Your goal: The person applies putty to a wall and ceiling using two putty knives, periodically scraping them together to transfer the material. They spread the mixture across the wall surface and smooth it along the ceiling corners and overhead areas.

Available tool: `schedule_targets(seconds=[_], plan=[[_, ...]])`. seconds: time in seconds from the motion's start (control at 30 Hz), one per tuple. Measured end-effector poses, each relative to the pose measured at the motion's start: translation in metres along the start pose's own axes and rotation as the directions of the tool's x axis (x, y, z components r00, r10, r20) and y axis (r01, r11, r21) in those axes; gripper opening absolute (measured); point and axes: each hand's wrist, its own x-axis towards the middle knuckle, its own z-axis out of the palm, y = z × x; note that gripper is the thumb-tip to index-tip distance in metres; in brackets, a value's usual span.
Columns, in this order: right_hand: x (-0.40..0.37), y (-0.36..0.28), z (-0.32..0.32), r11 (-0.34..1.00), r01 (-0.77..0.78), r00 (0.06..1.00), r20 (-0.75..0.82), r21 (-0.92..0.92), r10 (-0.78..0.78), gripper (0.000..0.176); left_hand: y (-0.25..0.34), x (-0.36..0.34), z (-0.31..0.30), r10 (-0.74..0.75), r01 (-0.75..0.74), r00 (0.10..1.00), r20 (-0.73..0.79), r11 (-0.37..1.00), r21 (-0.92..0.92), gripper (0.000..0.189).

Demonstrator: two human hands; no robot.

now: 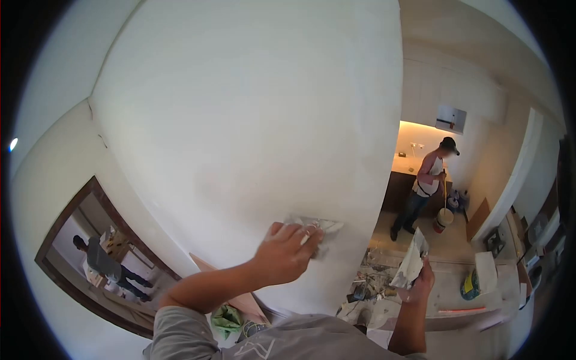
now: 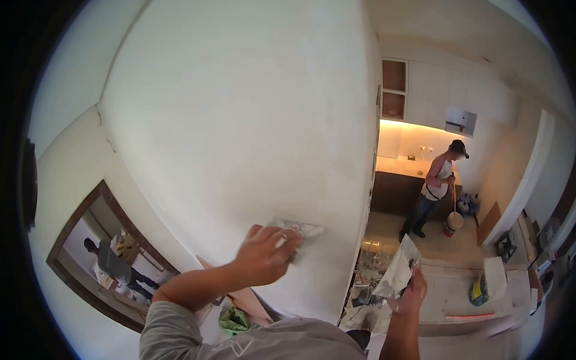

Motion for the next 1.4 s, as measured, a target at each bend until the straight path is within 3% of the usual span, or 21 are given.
schedule_targets(seconds=[0.07, 0.1, 0.17, 0.2, 0.27, 0.3, 0.4, 0.47, 0.53, 0.6, 0.67, 0.8, 0.87, 0.93, 1.03, 1.07, 1.13, 1.17, 1.2, 1.27, 1.4], plan=[[0.001, 0.002, -0.002, 1.0, -0.002, 1.0, -0.022, 0.028, 0.002, 0.035, -0.016, 0.022, -0.051, 0.092, -0.082, 0.991, -0.101, 0.992, 0.09, 0.05], [0.001, 0.003, -0.001, 0.999, -0.017, 1.0, -0.001, 0.045, 0.017, 0.035, -0.026, 0.041, -0.081, 0.132, -0.101, 0.958, -0.255, 0.986, 0.132, 0.05], [0.002, 0.003, -0.001, 0.996, -0.051, 0.998, 0.033, 0.077, 0.049, 0.035, -0.045, 0.096, -0.127, 0.234, -0.024, 0.822, -0.519, 0.925, 0.379, 0.045], [0.004, 0.005, -0.009, 0.995, -0.062, 0.993, 0.103, 0.072, 0.055, 0.038, -0.058, 0.126, -0.155, 0.337, 0.032, 0.765, -0.549, 0.831, 0.555, 0.038], [0.012, 0.014, -0.025, 0.995, -0.078, 0.969, 0.239, 0.061, 0.061, 0.043, -0.073, 0.17, -0.194, 0.125, 0.304, 0.802, -0.584, 0.756, 0.579, 0.038], [0.012, 0.015, -0.025, 0.995, -0.076, 0.97, 0.235, 0.061, 0.06, 0.043, -0.077, 0.199, -0.214, 0.245, 0.08, 0.783, -0.572, 0.872, 0.482, 0.034], [0.009, 0.016, -0.024, 0.996, -0.062, 0.982, 0.184, 0.063, 0.049, 0.043, -0.09, 0.222, -0.21, 0.285, 0.089, 0.822, -0.493, 0.791, 0.606, 0.034], [0.005, 0.015, -0.023, 0.997, -0.049, 0.994, 0.106, 0.067, 0.042, 0.042, -0.067, 0.209, -0.192, -0.012, 0.189, 0.916, -0.4, 0.894, 0.405, 0.039], [0.005, 0.013, -0.035, 0.997, -0.05, 0.992, 0.117, 0.058, 0.043, 0.042, -0.081, 0.185, -0.148, 0.366, -0.074, 0.784, -0.501, 0.857, 0.51, 0.044], [0.001, 0.009, -0.046, 0.997, -0.043, 0.994, 0.099, 0.061, 0.037, 0.041, -0.071, 0.151, -0.103, 0.386, -0.146, 0.794, -0.47, 0.871, 0.469, 0.047], [0.0, 0.005, -0.05, 0.997, -0.031, 0.998, 0.055, 0.075, 0.027, 0.041, -0.046, 0.108, -0.077, 0.268, -0.172, 0.917, -0.296, 0.934, 0.312, 0.049], [0.0, 0.003, -0.047, 0.998, -0.055, 0.998, 0.038, 0.028, 0.053, 0.039, -0.025, 0.026, 0.011, 0.351, -0.3, 0.921, -0.169, 0.916, 0.266, 0.046], [0.0, 0.001, -0.045, 0.998, -0.061, 0.998, 0.017, 0.001, 0.061, 0.038, -0.01, -0.007, 0.037, 0.282, -0.25, 0.95, -0.134, 0.945, 0.212, 0.045], [0.003, 0.003, -0.049, 0.998, -0.059, 0.998, 0.026, -0.001, 0.059, 0.04, 0.002, -0.02, 0.023, 0.238, -0.238, 0.971, 0.013, 0.961, 0.143, 0.042], [0.007, 0.007, -0.048, 0.997, -0.064, 0.998, 0.013, -0.045, 0.065, 0.041, -0.011, 0.005, -0.042, 0.227, -0.215, 0.97, -0.081, 0.967, 0.134, 0.045], [0.009, 0.006, -0.048, 0.995, -0.071, 0.997, -0.005, -0.068, 0.071, 0.041, -0.021, 0.025, -0.076, 0.296, -0.255, 0.913, -0.28, 0.951, 0.174, 0.048], [0.011, 0.009, -0.04, 0.995, -0.096, 0.995, 0.023, -0.001, 0.096, 0.04, -0.037, 0.066, -0.14, 0.209, -0.048, 0.911, -0.355, 0.909, 0.413, 0.043], [0.01, 0.008, -0.037, 0.993, -0.114, 0.992, 0.06, 0.021, 0.112, 0.04, -0.058, 0.099, -0.16, 0.43, -0.105, 0.729, -0.533, 0.84, 0.533, 0.039], [0.008, 0.005, -0.035, 0.99, -0.132, 0.987, 0.095, 0.043, 0.127, 0.039, -0.055, 0.121, -0.187, 0.328, 0.054, 0.762, -0.558, 0.827, 0.56, 0.034], [0.008, 0.004, -0.033, 0.988, -0.146, 0.983, 0.116, 0.046, 0.14, 0.039, -0.084, 0.169, -0.217, 0.321, 0.179, 0.716, -0.619, 0.774, 0.608, 0.034], [0.007, 0.006, -0.045, 0.992, -0.122, 0.985, 0.128, 0.017, 0.119, 0.042, -0.105, 0.198, -0.214, 0.13, 0.237, 0.814, -0.566, 0.816, 0.528, 0.037]])
